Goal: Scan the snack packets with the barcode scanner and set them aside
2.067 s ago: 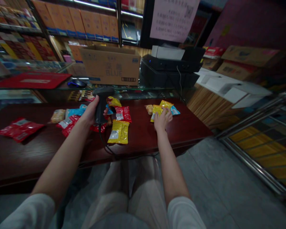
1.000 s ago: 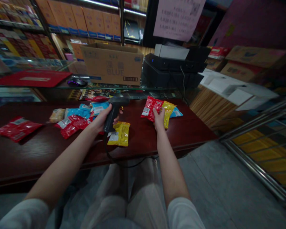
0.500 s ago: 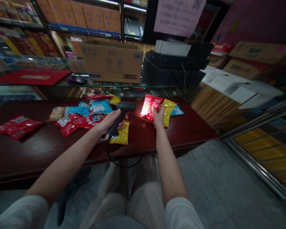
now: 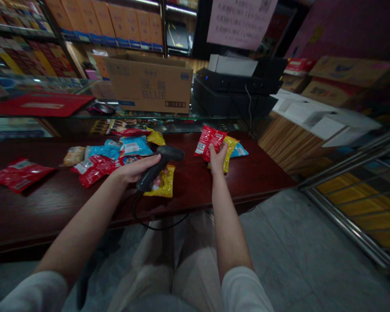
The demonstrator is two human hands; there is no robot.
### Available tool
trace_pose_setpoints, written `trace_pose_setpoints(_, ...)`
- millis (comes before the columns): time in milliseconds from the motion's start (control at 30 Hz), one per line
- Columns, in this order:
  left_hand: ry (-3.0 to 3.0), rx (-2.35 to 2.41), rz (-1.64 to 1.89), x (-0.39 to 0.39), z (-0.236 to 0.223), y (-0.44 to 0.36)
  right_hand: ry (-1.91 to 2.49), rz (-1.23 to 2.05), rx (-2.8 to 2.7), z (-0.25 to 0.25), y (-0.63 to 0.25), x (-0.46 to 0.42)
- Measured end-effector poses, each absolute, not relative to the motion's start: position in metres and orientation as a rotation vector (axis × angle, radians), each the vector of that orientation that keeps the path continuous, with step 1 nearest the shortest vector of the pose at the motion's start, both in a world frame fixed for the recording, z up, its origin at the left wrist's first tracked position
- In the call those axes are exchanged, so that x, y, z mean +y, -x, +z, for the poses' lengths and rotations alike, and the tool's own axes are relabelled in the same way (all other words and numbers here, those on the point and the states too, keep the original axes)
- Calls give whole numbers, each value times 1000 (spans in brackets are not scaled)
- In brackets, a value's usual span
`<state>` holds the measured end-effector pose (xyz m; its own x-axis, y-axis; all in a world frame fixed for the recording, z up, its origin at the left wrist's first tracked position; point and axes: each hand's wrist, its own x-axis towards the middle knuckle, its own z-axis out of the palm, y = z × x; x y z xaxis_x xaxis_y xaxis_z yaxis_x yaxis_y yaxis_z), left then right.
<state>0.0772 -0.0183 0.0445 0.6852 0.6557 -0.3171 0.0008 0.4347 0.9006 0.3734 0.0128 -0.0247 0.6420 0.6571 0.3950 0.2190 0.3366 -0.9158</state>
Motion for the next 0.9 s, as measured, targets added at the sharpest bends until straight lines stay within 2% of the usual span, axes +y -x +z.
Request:
trace_pose_setpoints(167,-1069,722,391,-17,33,-82,1381,3,-965,-13,-395,8)
trace_pose_setpoints(300,-1100,761,572,-7,24,-94,1632,-110,-994,0,-425,5)
trace_pose_setpoints(467,-1096,738,721,5,14,-114,1981,-96,-957,-1,-449,7)
trace_pose_setpoints(700,-1065,629,850,5,15,-121,1775,-372,-995,-1,-430,-5)
trace_pose_setpoints(767,-1049,581,848,3,23,-116,1660,-321,-1243,1,-406,-7)
trace_pose_setpoints(900,-973,548,905,-3,43,-102,1614,164,-1726,-3,-348,0)
